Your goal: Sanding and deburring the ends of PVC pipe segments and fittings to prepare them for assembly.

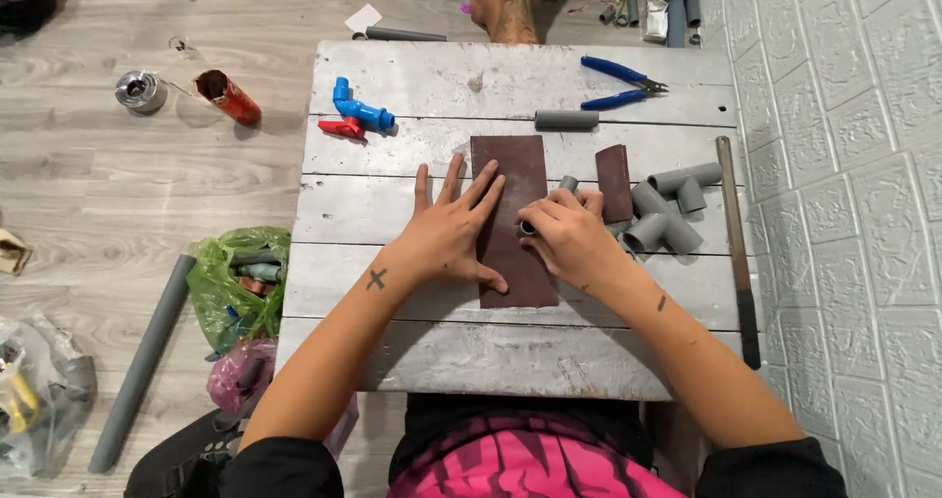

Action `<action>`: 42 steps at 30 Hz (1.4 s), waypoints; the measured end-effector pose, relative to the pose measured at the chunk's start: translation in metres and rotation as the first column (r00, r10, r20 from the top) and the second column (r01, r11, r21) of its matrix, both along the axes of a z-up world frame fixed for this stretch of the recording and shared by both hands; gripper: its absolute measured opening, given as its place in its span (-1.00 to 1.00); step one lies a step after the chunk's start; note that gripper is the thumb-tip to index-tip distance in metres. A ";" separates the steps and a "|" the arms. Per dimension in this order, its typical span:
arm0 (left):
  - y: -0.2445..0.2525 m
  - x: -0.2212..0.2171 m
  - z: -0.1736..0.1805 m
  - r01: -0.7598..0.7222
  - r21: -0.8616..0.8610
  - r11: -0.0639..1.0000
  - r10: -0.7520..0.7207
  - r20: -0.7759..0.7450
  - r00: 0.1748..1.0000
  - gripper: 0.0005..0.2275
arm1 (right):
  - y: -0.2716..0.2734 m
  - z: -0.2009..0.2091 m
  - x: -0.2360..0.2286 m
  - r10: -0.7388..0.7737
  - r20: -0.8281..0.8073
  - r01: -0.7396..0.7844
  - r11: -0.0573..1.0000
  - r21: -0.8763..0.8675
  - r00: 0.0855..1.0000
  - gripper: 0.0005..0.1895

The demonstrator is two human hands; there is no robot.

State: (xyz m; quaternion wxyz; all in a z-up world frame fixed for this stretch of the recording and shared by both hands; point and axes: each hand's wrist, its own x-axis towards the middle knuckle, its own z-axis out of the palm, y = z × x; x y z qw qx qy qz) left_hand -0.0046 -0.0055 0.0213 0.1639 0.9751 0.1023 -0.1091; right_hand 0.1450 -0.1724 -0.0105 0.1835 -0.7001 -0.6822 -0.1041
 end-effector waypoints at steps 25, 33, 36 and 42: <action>0.003 -0.002 -0.015 0.000 0.067 0.998 -0.005 0.066 0.998 0.30 | 0.011 -0.015 -0.010 -0.029 0.066 0.021 0.994 0.108 0.997 -0.75; 0.004 -0.002 -0.015 0.006 0.044 0.999 -0.009 0.057 0.998 0.29 | 0.006 -0.004 -0.012 -0.026 0.084 0.020 0.997 0.068 0.996 -0.68; 0.005 0.000 -0.015 0.008 0.038 0.999 -0.009 0.043 0.999 0.29 | 0.012 -0.005 -0.006 -0.025 0.073 0.017 0.994 0.106 0.997 -0.67; 0.006 0.000 -0.020 0.007 0.029 1.000 -0.009 0.041 0.999 0.31 | 0.006 -0.007 -0.013 -0.030 0.081 0.024 0.996 0.080 0.996 -0.69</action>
